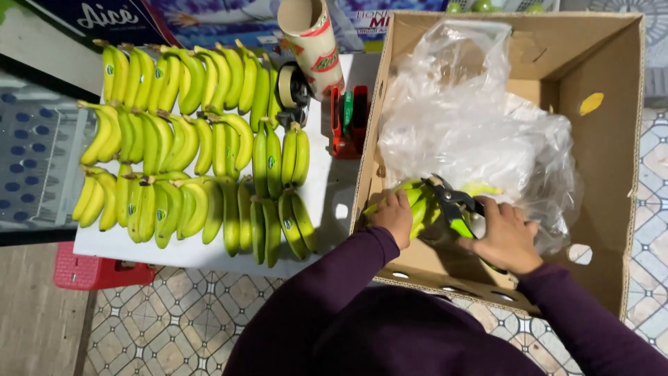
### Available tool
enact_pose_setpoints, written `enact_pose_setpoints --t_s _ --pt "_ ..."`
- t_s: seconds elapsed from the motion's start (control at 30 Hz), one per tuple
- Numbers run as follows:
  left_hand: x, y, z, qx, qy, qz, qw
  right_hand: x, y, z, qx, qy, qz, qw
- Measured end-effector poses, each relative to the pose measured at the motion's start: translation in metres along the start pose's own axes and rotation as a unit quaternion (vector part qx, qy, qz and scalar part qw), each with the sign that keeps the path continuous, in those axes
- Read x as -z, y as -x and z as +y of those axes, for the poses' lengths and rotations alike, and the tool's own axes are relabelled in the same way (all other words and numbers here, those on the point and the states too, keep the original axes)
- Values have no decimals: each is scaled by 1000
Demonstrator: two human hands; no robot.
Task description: Using shears to cut individual bananas or small clusters from large bunches and packing them into a plastic-lined box.
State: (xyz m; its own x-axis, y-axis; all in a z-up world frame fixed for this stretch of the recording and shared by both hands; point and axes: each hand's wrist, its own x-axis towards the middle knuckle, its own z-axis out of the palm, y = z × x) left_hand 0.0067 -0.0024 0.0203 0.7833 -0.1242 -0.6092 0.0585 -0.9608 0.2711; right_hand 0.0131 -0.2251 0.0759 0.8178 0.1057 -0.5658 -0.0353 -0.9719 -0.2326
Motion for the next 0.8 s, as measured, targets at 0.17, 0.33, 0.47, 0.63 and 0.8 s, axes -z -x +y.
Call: enact_pose_setpoints --t_s 0.17,0.33,0.47,0.63,0.8 --pt "-13 -6 -2 14 1 38 999 16 -5 -20 4 39 -10 999" --pt "2 6 3 -6 34 23 999 -5 -38 18 45 -83 -10 996" --pt "-8 -5 -8 -3 12 28 1000 23 -14 18 19 -337 -68 939" --pt "59 31 5 24 72 -42 996 39 26 36 48 -710 -212 670" --pt "119 63 10 54 127 -144 980 16 48 71 176 -709 -274 625"
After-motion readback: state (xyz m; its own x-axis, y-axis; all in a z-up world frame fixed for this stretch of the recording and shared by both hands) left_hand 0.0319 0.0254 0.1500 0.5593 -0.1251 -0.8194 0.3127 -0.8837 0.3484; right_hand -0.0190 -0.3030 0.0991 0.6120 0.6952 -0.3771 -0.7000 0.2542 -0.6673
